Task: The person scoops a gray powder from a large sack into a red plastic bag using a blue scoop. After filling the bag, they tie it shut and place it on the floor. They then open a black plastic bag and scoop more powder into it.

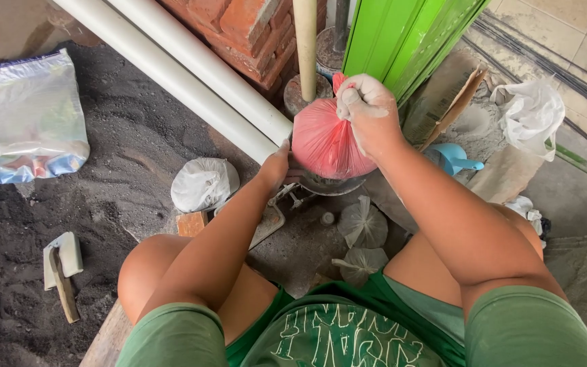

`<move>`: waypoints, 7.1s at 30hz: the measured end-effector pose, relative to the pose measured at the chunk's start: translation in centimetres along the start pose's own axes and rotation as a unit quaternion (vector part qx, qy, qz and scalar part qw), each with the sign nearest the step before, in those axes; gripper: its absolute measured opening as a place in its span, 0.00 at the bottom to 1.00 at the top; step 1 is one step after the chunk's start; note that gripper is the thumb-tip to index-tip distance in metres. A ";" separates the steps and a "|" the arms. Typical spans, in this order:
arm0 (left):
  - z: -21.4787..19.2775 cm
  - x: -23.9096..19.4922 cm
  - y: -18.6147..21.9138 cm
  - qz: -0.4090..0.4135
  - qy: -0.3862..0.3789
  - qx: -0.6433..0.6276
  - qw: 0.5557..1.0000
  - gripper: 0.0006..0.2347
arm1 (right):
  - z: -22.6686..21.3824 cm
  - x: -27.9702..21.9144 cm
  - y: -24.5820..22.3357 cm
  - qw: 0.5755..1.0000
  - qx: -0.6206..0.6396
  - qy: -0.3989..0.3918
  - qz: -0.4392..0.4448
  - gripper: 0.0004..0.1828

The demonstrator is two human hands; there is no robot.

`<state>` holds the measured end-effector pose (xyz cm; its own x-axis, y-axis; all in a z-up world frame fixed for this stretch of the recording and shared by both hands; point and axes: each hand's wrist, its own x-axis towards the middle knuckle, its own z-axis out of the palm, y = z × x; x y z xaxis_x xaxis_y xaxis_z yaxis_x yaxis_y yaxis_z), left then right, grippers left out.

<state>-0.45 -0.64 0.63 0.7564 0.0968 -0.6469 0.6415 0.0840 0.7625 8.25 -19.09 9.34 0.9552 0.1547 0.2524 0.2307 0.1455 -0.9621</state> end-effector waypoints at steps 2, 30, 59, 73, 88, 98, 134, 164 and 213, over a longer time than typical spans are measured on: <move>1.2 -4.4 2.6 -0.006 -0.017 -0.044 0.999 0.32 | 0.0 -0.7 -0.9 1.000 0.021 -0.006 -0.005 0.10; -1.0 -7.2 -15.6 -0.216 0.011 0.058 0.975 0.30 | -1.9 -19.6 -2.5 0.944 -0.037 -0.306 0.121 0.08; -0.7 -7.9 -19.6 -0.201 0.039 0.277 0.939 0.24 | 1.3 -21.8 4.8 0.899 -0.176 -0.351 0.194 0.10; -1.4 -9.9 -21.7 -0.144 -0.051 0.486 0.861 0.20 | 2.0 -22.9 4.8 0.896 -0.123 -0.384 0.189 0.14; -2.8 -7.5 -25.2 -0.303 -0.017 0.182 0.935 0.22 | 3.6 -23.4 7.7 0.914 -0.110 -0.356 0.159 0.13; -2.4 -8.1 -23.2 -0.242 -0.075 0.252 0.934 0.22 | 3.2 -23.4 7.8 0.916 -0.121 -0.348 0.157 0.12; 5.2 4.8 -27.3 0.104 -0.065 0.678 0.725 0.27 | -10.7 -21.3 -5.6 0.924 -0.253 -0.131 0.256 0.10; -4.5 7.1 -38.3 0.257 -0.056 0.769 0.583 0.02 | -3.3 -20.7 2.9 0.929 -0.224 -0.118 0.268 0.08; 6.7 -1.5 -32.2 0.112 0.202 0.694 0.682 0.42 | 2.0 -27.7 20.3 0.941 -0.259 -0.200 0.091 0.08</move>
<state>-21.40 -10.18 -22.92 0.9380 0.2422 -0.2479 0.2317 -0.9702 -0.0712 -13.89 -18.44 -16.96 0.8655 0.5009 -0.0022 0.2286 -0.3990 -0.8880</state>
